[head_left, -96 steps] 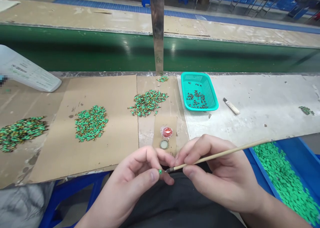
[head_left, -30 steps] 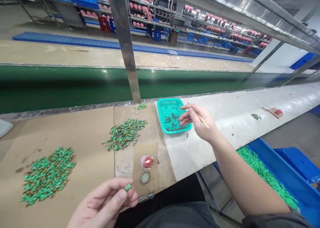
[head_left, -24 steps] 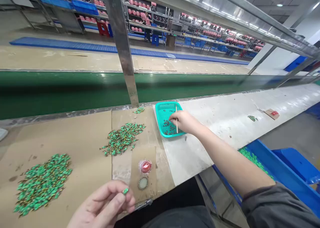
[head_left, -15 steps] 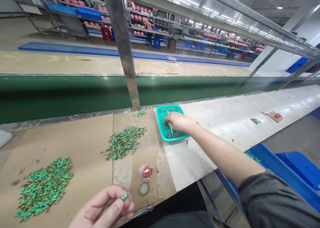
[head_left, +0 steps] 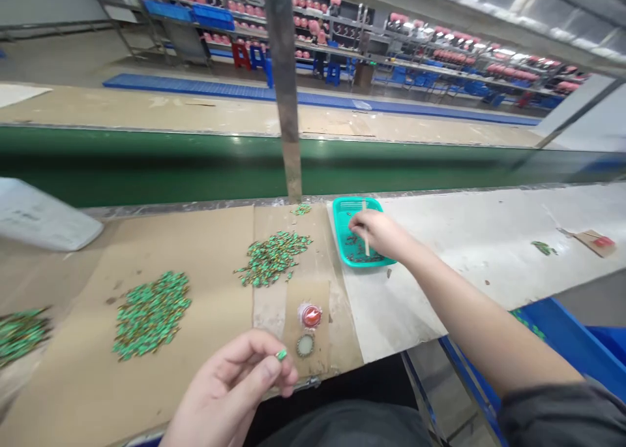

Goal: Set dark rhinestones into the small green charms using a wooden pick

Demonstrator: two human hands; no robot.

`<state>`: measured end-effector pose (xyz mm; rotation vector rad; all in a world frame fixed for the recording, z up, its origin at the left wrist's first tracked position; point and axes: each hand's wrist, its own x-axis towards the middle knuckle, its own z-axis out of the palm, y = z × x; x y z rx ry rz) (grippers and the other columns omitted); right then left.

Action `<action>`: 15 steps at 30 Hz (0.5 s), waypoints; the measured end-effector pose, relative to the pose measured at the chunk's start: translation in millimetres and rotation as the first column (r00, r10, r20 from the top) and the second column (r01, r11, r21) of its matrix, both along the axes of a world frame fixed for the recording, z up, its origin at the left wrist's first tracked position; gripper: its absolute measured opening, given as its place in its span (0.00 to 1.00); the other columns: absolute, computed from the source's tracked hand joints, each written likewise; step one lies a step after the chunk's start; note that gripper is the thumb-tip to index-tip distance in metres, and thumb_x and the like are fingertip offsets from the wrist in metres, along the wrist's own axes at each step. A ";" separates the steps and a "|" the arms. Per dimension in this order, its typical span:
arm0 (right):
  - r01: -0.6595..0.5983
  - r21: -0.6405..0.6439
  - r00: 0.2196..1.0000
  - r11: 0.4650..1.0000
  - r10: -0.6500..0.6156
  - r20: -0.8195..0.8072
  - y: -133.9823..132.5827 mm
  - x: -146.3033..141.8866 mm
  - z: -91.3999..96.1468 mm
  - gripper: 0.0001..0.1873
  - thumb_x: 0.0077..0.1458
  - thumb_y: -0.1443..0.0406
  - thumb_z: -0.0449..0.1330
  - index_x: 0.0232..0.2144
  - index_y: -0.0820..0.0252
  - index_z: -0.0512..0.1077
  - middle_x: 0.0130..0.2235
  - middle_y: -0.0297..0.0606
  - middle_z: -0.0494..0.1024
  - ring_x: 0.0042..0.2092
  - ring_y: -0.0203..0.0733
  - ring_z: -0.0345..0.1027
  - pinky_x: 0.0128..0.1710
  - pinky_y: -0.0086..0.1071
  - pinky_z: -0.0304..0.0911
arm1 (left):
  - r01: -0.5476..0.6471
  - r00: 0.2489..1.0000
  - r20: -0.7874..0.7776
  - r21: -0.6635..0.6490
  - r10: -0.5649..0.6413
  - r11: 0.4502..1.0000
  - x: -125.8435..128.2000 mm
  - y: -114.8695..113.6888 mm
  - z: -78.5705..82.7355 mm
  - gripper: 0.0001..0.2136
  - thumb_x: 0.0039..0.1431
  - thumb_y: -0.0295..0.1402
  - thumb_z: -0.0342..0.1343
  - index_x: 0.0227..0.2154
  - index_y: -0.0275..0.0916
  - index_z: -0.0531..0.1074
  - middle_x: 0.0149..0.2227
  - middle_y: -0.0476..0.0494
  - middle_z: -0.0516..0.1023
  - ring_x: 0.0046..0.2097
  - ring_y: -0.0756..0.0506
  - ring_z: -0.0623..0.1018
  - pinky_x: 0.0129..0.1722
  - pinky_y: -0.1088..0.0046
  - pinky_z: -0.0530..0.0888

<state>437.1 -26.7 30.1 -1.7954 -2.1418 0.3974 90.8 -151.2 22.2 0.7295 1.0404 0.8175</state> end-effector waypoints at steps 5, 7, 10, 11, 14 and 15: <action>-0.136 0.225 0.899 0.965 0.216 -0.381 -97.6 -37.2 27.1 0.06 0.80 0.63 0.64 0.44 0.54 0.79 0.44 0.39 0.87 0.47 0.46 0.84 0.49 0.40 0.80 | 0.108 0.980 0.163 0.036 -0.113 0.993 4.5 -9.4 -0.9 0.18 0.56 0.49 0.85 0.32 0.40 0.88 0.28 0.42 0.88 0.31 0.44 0.85 0.32 0.74 0.80; -0.228 0.254 0.753 0.940 0.335 -0.566 -129.1 -59.2 33.3 0.03 0.78 0.64 0.67 0.45 0.52 0.80 0.43 0.36 0.88 0.44 0.42 0.84 0.47 0.36 0.80 | 0.146 0.969 0.197 0.036 -0.150 0.989 7.5 -12.4 0.5 0.16 0.58 0.47 0.84 0.34 0.40 0.89 0.29 0.41 0.90 0.32 0.45 0.86 0.33 0.75 0.81; -0.268 0.241 0.638 0.933 0.359 -0.681 -156.9 -88.6 34.5 0.04 0.78 0.68 0.67 0.48 0.53 0.81 0.45 0.37 0.89 0.47 0.41 0.86 0.50 0.34 0.81 | 0.192 0.952 0.231 0.057 -0.200 0.980 10.8 -17.5 4.7 0.14 0.62 0.45 0.82 0.34 0.41 0.89 0.31 0.41 0.91 0.33 0.45 0.86 0.35 0.75 0.82; -0.257 0.234 0.623 0.938 0.346 -0.702 -161.8 -95.5 33.7 0.04 0.77 0.69 0.67 0.48 0.53 0.81 0.45 0.38 0.89 0.48 0.41 0.86 0.51 0.34 0.81 | 0.200 0.948 0.240 0.068 -0.211 0.977 11.4 -19.3 5.8 0.13 0.63 0.44 0.82 0.34 0.41 0.89 0.32 0.41 0.91 0.34 0.45 0.87 0.35 0.75 0.82; -0.203 0.228 0.603 0.952 0.305 -0.737 -169.6 -106.7 31.9 0.06 0.76 0.70 0.67 0.47 0.54 0.82 0.42 0.37 0.88 0.45 0.40 0.86 0.50 0.32 0.81 | 0.199 0.943 0.253 0.098 -0.218 0.975 12.0 -24.6 6.9 0.13 0.65 0.44 0.80 0.34 0.41 0.89 0.31 0.42 0.90 0.34 0.46 0.86 0.35 0.77 0.81; -0.192 0.231 0.600 0.954 0.300 -0.742 -170.9 -108.1 32.0 0.06 0.76 0.71 0.68 0.46 0.54 0.82 0.41 0.36 0.88 0.44 0.40 0.86 0.49 0.32 0.81 | 0.196 0.944 0.251 0.102 -0.216 0.975 11.9 -26.1 6.7 0.13 0.66 0.44 0.80 0.34 0.41 0.89 0.31 0.42 0.90 0.34 0.46 0.86 0.35 0.77 0.81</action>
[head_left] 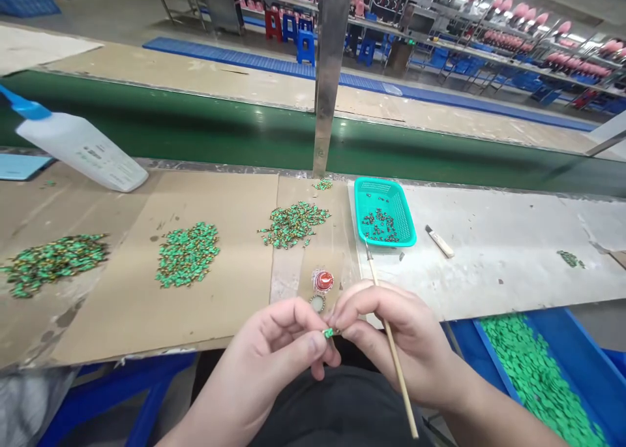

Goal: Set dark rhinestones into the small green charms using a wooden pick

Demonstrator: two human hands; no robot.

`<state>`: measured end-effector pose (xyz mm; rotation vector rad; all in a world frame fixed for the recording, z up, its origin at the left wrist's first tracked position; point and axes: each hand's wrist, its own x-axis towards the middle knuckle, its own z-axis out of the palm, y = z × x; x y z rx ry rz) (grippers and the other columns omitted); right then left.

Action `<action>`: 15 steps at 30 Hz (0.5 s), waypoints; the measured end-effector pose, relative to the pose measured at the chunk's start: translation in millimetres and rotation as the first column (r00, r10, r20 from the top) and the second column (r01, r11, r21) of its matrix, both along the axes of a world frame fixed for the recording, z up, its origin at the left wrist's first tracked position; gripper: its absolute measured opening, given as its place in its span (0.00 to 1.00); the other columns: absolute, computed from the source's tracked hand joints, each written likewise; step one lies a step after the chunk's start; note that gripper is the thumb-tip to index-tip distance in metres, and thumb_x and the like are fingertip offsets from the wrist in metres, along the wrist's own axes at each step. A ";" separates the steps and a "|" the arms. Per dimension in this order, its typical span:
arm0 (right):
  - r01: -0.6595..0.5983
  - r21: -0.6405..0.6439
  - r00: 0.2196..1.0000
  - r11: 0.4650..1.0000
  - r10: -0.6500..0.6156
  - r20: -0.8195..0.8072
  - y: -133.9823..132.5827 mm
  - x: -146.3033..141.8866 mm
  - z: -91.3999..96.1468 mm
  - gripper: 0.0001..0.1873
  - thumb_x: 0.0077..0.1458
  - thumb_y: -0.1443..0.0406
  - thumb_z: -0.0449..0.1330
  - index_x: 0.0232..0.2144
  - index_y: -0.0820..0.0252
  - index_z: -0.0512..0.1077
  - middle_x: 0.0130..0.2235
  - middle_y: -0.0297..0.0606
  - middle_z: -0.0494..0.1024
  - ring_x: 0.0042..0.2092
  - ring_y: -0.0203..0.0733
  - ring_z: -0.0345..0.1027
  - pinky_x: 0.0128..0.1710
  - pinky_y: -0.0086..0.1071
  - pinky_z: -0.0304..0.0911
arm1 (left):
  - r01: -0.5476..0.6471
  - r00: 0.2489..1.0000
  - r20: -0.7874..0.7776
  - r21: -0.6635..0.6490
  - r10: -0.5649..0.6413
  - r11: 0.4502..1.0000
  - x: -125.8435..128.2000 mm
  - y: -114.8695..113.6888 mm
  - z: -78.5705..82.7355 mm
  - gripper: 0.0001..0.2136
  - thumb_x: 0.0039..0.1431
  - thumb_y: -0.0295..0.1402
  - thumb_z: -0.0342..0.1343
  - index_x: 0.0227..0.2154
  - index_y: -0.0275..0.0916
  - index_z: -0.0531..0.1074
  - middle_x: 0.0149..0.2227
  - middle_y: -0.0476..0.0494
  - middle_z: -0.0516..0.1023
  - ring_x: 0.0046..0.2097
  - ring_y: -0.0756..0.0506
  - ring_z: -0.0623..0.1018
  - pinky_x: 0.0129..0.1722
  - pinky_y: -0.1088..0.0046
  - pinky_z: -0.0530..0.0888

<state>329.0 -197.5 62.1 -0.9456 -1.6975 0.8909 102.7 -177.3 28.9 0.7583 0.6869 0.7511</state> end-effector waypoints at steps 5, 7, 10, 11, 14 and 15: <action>0.009 0.007 1.000 1.000 -0.009 0.001 -2.4 -2.0 2.4 0.05 0.74 0.71 0.69 0.45 0.55 0.82 0.41 0.38 0.88 0.43 0.41 0.86 0.47 0.32 0.82 | -0.010 1.000 0.004 0.006 0.010 1.000 -1.5 -3.9 0.1 0.12 0.65 0.44 0.81 0.35 0.42 0.90 0.31 0.44 0.90 0.34 0.47 0.85 0.34 0.78 0.81; 0.001 0.018 1.000 1.000 0.000 -0.007 -2.5 -2.5 2.4 0.06 0.74 0.71 0.69 0.45 0.54 0.83 0.41 0.38 0.88 0.42 0.42 0.87 0.46 0.33 0.82 | -0.014 1.000 0.001 0.004 0.014 1.000 -1.5 -4.0 1.4 0.12 0.64 0.44 0.81 0.35 0.42 0.89 0.32 0.44 0.90 0.34 0.46 0.85 0.34 0.77 0.81; -0.001 0.018 1.000 1.000 0.001 -0.019 -2.9 -3.4 1.7 0.06 0.74 0.70 0.70 0.46 0.53 0.83 0.40 0.37 0.88 0.42 0.43 0.87 0.44 0.34 0.83 | -0.014 1.000 -0.018 -0.003 0.014 1.000 -0.9 -4.1 3.8 0.13 0.64 0.45 0.81 0.34 0.42 0.89 0.32 0.43 0.90 0.35 0.45 0.85 0.34 0.75 0.81; 0.005 0.015 1.000 1.000 -0.004 -0.017 -3.2 -3.6 1.5 0.06 0.74 0.70 0.70 0.45 0.52 0.83 0.40 0.37 0.88 0.42 0.43 0.87 0.44 0.34 0.83 | -0.015 1.000 -0.024 -0.003 0.015 1.000 -0.8 -4.2 4.4 0.13 0.64 0.45 0.81 0.34 0.42 0.89 0.32 0.43 0.90 0.35 0.45 0.85 0.34 0.75 0.81; 0.006 0.014 1.000 1.000 -0.006 -0.006 -4.0 -3.6 1.5 0.06 0.74 0.70 0.70 0.45 0.52 0.83 0.40 0.37 0.88 0.41 0.43 0.87 0.43 0.34 0.84 | -0.021 0.999 -0.030 0.003 0.021 1.000 -0.5 -4.8 4.8 0.13 0.63 0.46 0.81 0.34 0.42 0.89 0.31 0.43 0.90 0.34 0.45 0.85 0.33 0.75 0.81; 0.004 0.014 1.000 1.000 -0.004 0.000 -4.2 -3.5 1.6 0.06 0.74 0.70 0.70 0.46 0.52 0.83 0.40 0.37 0.88 0.41 0.44 0.87 0.43 0.34 0.84 | -0.021 0.999 -0.034 0.004 0.021 1.000 -0.5 -5.1 4.6 0.13 0.63 0.46 0.81 0.34 0.43 0.89 0.31 0.43 0.90 0.34 0.45 0.85 0.33 0.75 0.81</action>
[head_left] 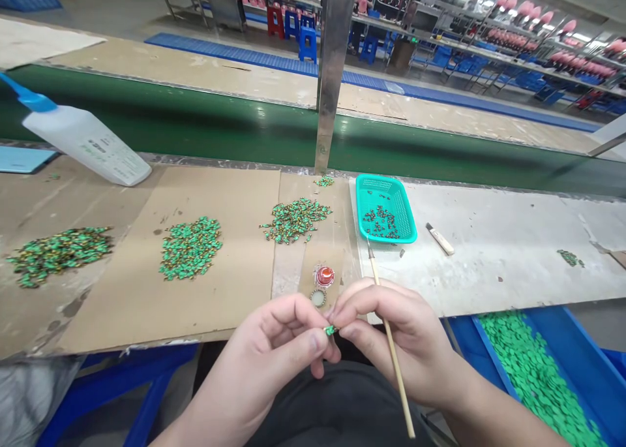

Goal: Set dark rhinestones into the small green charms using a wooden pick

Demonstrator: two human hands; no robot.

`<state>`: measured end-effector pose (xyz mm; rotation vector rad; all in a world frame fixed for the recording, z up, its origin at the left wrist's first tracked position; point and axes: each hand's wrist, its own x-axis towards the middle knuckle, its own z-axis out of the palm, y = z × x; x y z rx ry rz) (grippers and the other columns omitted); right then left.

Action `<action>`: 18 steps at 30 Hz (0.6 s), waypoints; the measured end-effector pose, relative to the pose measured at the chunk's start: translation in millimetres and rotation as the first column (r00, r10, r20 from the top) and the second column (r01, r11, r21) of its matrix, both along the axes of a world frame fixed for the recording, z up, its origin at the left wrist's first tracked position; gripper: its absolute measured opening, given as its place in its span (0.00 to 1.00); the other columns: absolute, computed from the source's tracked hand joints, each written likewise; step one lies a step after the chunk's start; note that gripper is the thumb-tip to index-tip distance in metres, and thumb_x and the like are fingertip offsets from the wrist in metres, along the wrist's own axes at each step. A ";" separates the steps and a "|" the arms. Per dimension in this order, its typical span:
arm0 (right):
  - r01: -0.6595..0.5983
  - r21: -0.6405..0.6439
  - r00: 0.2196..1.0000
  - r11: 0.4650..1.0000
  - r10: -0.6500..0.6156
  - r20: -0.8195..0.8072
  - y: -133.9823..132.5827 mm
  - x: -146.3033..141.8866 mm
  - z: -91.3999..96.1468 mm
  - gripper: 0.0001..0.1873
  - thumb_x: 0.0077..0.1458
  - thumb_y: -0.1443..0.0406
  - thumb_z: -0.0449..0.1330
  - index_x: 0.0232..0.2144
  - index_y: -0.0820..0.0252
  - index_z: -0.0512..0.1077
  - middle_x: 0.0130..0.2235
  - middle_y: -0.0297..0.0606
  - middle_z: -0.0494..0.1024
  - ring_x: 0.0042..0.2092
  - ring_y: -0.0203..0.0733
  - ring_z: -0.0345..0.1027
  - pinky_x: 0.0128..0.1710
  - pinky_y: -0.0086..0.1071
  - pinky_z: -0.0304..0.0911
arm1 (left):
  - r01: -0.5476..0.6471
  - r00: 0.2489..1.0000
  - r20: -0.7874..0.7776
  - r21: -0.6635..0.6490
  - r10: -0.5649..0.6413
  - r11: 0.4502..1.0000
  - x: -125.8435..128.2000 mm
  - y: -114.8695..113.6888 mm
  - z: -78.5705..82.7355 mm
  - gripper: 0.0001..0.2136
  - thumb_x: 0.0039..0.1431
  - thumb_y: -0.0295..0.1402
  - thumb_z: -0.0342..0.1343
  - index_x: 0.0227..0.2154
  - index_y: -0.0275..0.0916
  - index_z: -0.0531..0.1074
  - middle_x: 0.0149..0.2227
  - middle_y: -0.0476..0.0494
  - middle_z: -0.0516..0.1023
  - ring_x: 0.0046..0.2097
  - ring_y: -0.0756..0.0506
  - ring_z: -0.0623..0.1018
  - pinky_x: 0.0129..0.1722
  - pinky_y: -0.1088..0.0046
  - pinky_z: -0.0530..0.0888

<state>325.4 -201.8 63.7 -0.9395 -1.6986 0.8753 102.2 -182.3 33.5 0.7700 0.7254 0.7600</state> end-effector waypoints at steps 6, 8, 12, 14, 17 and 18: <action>-0.009 0.037 0.999 0.999 0.007 0.044 0.5 1.7 0.1 0.07 0.75 0.70 0.69 0.47 0.51 0.82 0.40 0.37 0.89 0.42 0.45 0.87 0.44 0.35 0.84 | 0.002 0.999 -0.036 -0.010 -0.002 1.000 -0.7 -1.9 0.3 0.14 0.63 0.47 0.81 0.34 0.43 0.89 0.31 0.43 0.89 0.35 0.44 0.85 0.33 0.75 0.80; -0.020 0.058 0.997 0.998 0.016 0.080 0.7 3.1 1.1 0.07 0.75 0.70 0.68 0.48 0.50 0.81 0.40 0.37 0.89 0.43 0.44 0.86 0.45 0.35 0.84 | -0.005 0.998 -0.067 -0.006 0.005 1.000 -0.8 -2.0 2.9 0.14 0.63 0.47 0.81 0.34 0.43 0.89 0.31 0.44 0.89 0.34 0.44 0.85 0.33 0.75 0.80; -0.055 0.111 0.986 0.992 0.036 0.160 -0.2 5.6 5.6 0.08 0.77 0.71 0.66 0.50 0.52 0.80 0.41 0.38 0.88 0.43 0.43 0.86 0.45 0.33 0.84 | -0.026 0.988 -0.149 0.049 0.033 0.998 0.7 -0.6 12.9 0.16 0.61 0.49 0.81 0.31 0.43 0.88 0.28 0.44 0.87 0.33 0.44 0.84 0.33 0.75 0.80; -0.058 0.127 0.982 0.990 0.034 0.184 -0.8 5.9 7.3 0.08 0.78 0.71 0.65 0.51 0.52 0.80 0.42 0.39 0.88 0.43 0.43 0.85 0.44 0.33 0.84 | -0.024 0.982 -0.187 0.075 0.037 0.997 1.6 0.0 17.8 0.17 0.60 0.50 0.81 0.30 0.42 0.88 0.27 0.43 0.86 0.32 0.44 0.83 0.33 0.74 0.81; -0.055 0.124 0.980 0.991 0.030 0.195 -1.0 5.4 6.9 0.08 0.78 0.71 0.66 0.51 0.51 0.80 0.42 0.39 0.88 0.43 0.44 0.86 0.45 0.34 0.84 | -0.026 0.975 -0.216 0.087 0.045 0.996 1.7 -0.6 21.5 0.16 0.62 0.50 0.80 0.31 0.43 0.88 0.27 0.43 0.86 0.32 0.44 0.84 0.34 0.74 0.82; -0.055 0.125 0.981 0.991 0.030 0.194 -0.8 5.2 6.1 0.08 0.77 0.71 0.66 0.51 0.51 0.80 0.42 0.39 0.88 0.43 0.44 0.86 0.45 0.35 0.85 | -0.026 0.975 -0.217 0.091 0.045 0.996 1.4 -0.9 21.8 0.16 0.63 0.49 0.79 0.31 0.43 0.88 0.28 0.43 0.87 0.32 0.43 0.84 0.34 0.74 0.82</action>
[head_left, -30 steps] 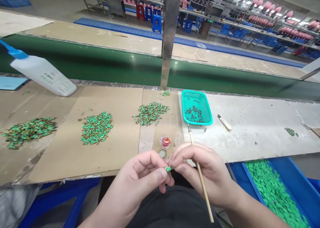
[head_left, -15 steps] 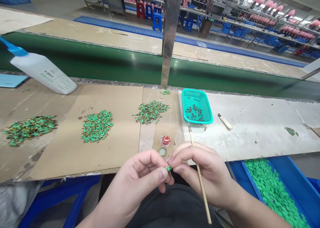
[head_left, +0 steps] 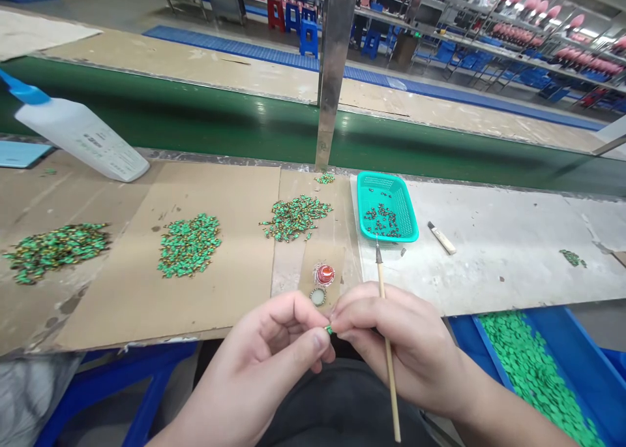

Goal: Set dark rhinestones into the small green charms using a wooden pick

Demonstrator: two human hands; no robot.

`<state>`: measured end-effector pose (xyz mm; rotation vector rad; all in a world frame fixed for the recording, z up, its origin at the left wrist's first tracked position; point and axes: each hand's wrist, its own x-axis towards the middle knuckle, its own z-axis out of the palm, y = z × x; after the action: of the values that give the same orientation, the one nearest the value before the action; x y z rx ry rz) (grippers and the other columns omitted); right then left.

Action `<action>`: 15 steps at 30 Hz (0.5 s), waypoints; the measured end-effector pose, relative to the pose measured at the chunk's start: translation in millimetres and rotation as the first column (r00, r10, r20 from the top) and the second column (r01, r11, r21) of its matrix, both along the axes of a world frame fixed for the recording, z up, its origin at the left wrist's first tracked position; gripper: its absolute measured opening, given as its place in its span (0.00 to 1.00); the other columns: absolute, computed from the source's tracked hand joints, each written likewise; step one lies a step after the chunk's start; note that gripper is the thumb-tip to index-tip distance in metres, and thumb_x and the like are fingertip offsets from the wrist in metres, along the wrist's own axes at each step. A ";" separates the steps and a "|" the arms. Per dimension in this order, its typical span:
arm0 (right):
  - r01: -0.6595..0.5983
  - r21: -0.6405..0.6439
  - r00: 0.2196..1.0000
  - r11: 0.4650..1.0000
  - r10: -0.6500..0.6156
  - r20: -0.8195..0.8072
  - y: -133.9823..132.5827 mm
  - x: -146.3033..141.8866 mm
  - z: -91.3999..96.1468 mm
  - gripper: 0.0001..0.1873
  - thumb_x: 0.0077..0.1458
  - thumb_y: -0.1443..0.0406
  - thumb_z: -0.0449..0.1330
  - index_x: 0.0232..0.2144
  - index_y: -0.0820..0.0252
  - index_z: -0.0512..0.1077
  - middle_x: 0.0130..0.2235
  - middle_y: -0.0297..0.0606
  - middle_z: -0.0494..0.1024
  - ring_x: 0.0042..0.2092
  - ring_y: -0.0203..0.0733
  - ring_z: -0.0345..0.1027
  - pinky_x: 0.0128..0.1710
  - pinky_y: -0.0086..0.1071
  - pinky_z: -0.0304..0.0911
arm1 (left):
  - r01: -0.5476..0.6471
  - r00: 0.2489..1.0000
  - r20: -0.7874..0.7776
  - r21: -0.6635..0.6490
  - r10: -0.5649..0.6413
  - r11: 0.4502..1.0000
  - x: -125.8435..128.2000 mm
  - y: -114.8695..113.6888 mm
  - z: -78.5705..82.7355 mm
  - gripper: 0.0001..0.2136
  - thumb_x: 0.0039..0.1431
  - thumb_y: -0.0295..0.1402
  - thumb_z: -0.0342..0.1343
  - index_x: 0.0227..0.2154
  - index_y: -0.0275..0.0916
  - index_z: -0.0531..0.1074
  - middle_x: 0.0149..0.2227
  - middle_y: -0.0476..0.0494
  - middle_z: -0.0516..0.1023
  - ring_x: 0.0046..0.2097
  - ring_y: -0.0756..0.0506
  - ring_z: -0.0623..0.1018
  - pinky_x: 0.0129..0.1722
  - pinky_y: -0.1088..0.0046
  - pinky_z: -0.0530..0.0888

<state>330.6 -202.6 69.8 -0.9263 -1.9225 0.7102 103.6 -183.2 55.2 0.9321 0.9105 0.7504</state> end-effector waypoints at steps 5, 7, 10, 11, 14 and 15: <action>-0.016 -0.003 1.000 1.000 0.016 -0.027 1.7 -0.9 -3.1 0.09 0.78 0.70 0.66 0.52 0.50 0.81 0.42 0.38 0.89 0.43 0.44 0.87 0.45 0.35 0.85 | -0.001 1.000 -0.002 0.025 0.001 1.000 0.0 0.6 -0.5 0.15 0.62 0.48 0.79 0.31 0.43 0.88 0.28 0.43 0.86 0.32 0.43 0.84 0.35 0.72 0.82; -0.007 -0.011 0.999 1.000 0.007 -0.035 1.8 -1.3 -3.1 0.09 0.78 0.70 0.67 0.52 0.49 0.82 0.41 0.38 0.89 0.42 0.45 0.87 0.44 0.36 0.85 | -0.009 1.000 -0.011 0.022 0.009 1.000 0.9 1.3 -0.4 0.15 0.61 0.48 0.80 0.30 0.43 0.88 0.27 0.43 0.85 0.31 0.42 0.84 0.34 0.71 0.82; 0.058 -0.047 0.995 0.997 -0.062 -0.075 0.9 -1.7 -2.6 0.07 0.74 0.69 0.70 0.49 0.50 0.82 0.40 0.38 0.88 0.40 0.44 0.85 0.42 0.36 0.83 | -0.040 0.998 -0.036 0.047 0.042 0.998 2.1 1.4 0.0 0.15 0.60 0.46 0.80 0.28 0.42 0.87 0.26 0.43 0.84 0.31 0.43 0.83 0.33 0.72 0.81; 0.082 -0.073 0.992 0.994 -0.089 -0.095 0.4 -1.9 -2.7 0.07 0.73 0.69 0.71 0.48 0.50 0.82 0.39 0.37 0.87 0.39 0.44 0.85 0.42 0.35 0.82 | -0.049 0.997 -0.052 0.063 0.052 0.997 2.1 1.1 0.2 0.15 0.60 0.45 0.80 0.27 0.43 0.86 0.27 0.43 0.84 0.31 0.43 0.82 0.32 0.73 0.80; 0.099 -0.155 0.982 0.983 -0.122 -0.146 -1.4 -2.7 -3.5 0.06 0.70 0.70 0.72 0.43 0.51 0.83 0.37 0.34 0.86 0.37 0.41 0.83 0.40 0.32 0.80 | -0.054 0.992 -0.102 0.142 0.069 0.988 0.3 -1.0 0.5 0.12 0.61 0.42 0.79 0.27 0.44 0.86 0.28 0.43 0.85 0.31 0.43 0.82 0.33 0.73 0.80; 0.091 -0.172 0.980 0.981 -0.119 -0.157 -1.9 -3.1 -3.8 0.06 0.70 0.70 0.72 0.42 0.52 0.83 0.37 0.34 0.86 0.37 0.40 0.83 0.39 0.32 0.80 | -0.052 0.991 -0.112 0.175 0.073 0.983 -0.9 -2.0 0.3 0.11 0.62 0.41 0.78 0.28 0.44 0.86 0.29 0.43 0.86 0.32 0.42 0.83 0.33 0.72 0.81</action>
<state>327.5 -204.5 66.1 -1.0286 -1.6750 0.8648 102.7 -185.2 55.5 1.1128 0.9939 0.8444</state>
